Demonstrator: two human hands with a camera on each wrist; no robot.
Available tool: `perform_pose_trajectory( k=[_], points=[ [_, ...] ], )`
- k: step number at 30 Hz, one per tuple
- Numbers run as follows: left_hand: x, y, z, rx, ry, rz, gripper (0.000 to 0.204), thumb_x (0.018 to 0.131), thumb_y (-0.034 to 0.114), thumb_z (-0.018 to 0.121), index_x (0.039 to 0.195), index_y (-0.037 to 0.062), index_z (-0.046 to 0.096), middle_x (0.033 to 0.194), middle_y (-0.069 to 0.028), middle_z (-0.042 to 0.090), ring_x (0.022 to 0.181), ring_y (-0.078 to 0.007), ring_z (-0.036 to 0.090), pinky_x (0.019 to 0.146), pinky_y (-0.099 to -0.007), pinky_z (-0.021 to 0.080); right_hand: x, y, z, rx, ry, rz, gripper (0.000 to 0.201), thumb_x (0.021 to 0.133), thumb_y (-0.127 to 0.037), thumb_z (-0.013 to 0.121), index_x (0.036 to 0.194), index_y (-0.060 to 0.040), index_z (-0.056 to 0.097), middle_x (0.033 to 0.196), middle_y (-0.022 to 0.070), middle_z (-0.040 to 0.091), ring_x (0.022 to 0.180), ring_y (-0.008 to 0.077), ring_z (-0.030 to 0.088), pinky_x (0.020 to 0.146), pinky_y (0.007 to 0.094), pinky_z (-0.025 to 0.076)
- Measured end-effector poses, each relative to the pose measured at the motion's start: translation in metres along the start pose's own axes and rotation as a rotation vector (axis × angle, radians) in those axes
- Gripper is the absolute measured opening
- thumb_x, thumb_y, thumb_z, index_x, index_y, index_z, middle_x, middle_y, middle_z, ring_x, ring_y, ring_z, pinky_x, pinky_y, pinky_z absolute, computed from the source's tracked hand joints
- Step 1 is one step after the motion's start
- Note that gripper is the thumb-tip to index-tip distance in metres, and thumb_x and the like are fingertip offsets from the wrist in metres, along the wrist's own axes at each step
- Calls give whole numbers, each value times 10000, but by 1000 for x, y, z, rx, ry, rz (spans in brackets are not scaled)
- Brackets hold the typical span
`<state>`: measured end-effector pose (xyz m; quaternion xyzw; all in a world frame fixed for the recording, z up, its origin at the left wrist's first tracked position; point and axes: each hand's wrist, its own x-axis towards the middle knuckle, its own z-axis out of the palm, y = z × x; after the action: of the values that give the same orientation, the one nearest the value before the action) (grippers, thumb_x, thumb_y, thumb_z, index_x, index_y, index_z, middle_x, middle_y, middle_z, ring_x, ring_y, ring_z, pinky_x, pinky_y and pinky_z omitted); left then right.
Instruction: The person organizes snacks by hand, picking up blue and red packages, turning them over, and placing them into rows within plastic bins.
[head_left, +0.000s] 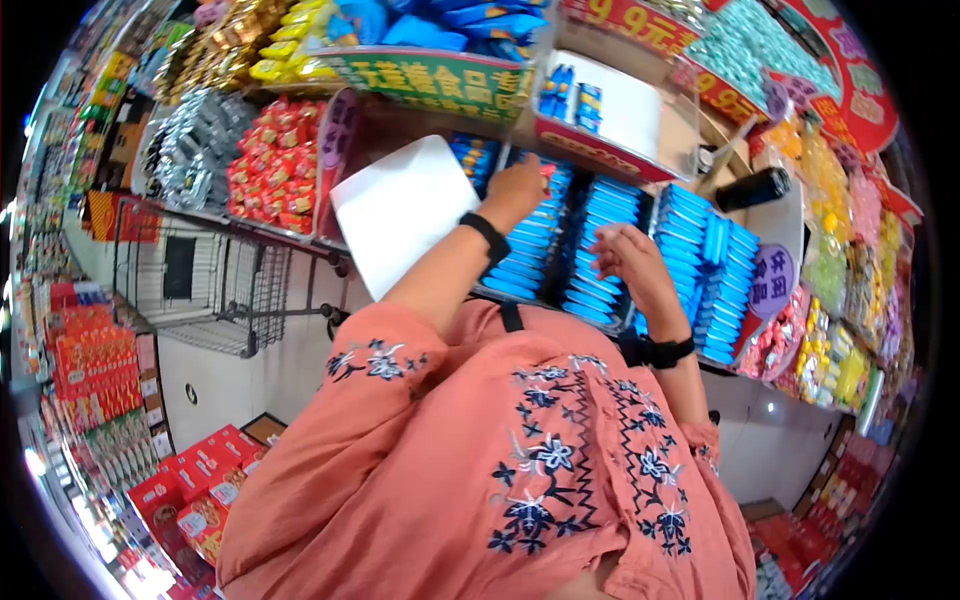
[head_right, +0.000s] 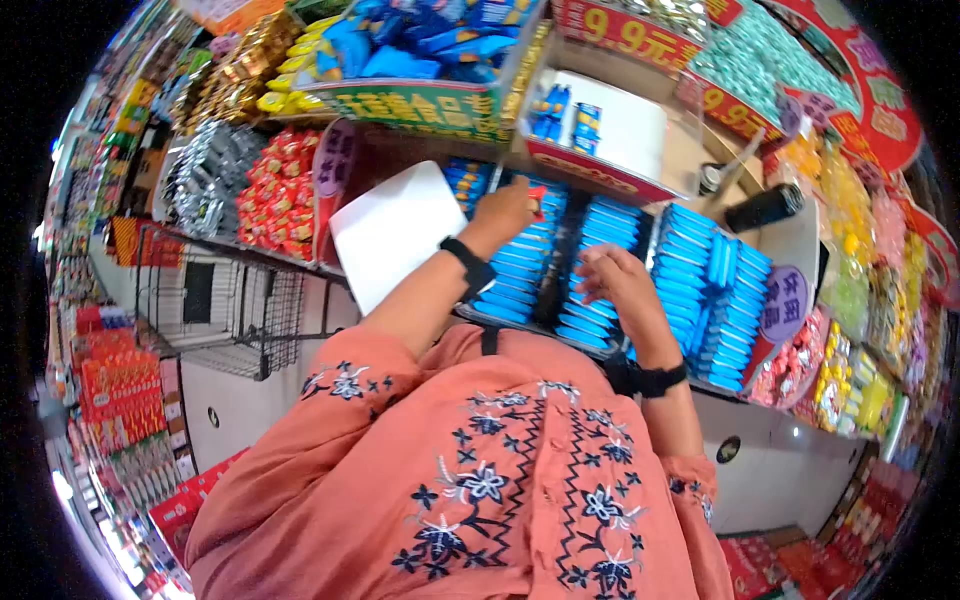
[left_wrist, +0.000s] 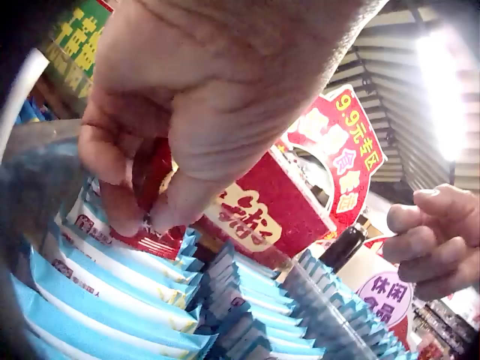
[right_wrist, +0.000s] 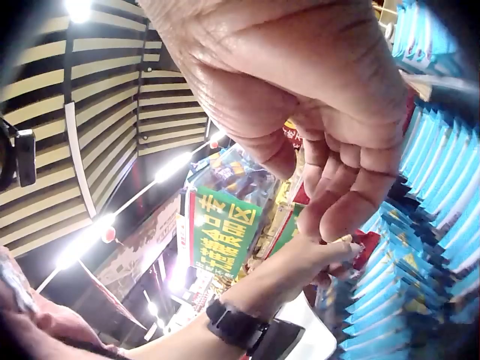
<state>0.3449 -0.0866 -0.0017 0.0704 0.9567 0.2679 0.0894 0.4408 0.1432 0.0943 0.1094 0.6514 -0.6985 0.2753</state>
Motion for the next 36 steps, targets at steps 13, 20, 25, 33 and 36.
perform_pose_trajectory(
  k=[13, 20, 25, 33, 36],
  points=[
    [-65, 47, -113, -694, -235, 181, 660, 829, 248, 775, 1358, 15, 456, 978, -131, 669, 831, -159, 643, 663, -296, 523, 39, -60, 40, -211, -102, -209, 337, 932, -307, 672, 1098, -18, 625, 847, 46, 654, 635, 110, 630, 546, 265, 506],
    [-83, 19, -124, -958, -138, -67, 544, 956, 319, 655, 1367, 13, 473, 924, -34, 628, 687, -71, 563, 531, -219, 414, 51, -57, 58, 69, -136, -141, 207, 949, -269, 651, 950, -71, 591, 834, 46, 651, 634, 118, 637, 538, 275, 505],
    [-105, 2, -133, -1149, -83, -133, 422, 1021, 400, 555, 1165, 6, 604, 877, -33, 625, 654, -64, 550, 522, -186, 402, 50, -56, 69, 175, -127, -108, 202, 969, -256, 629, 1007, -67, 567, 867, 57, 653, 691, 141, 663, 583, 286, 521],
    [-115, -2, -125, -1205, 13, -118, 279, 1036, 332, 533, 999, 67, 614, 840, -7, 651, 632, -33, 528, 517, -177, 381, 52, -55, 87, 187, -173, -99, 219, 976, -260, 625, 1009, -56, 553, 931, 82, 674, 724, 157, 682, 609, 288, 530],
    [-116, -8, -124, -1222, 74, -145, 245, 1031, 306, 540, 992, 75, 611, 786, 12, 622, 610, -23, 515, 508, -174, 367, 51, -55, 97, 159, -208, -91, 215, 983, -257, 615, 1022, -53, 559, 974, 97, 699, 723, 147, 676, 619, 284, 531]
  ],
)
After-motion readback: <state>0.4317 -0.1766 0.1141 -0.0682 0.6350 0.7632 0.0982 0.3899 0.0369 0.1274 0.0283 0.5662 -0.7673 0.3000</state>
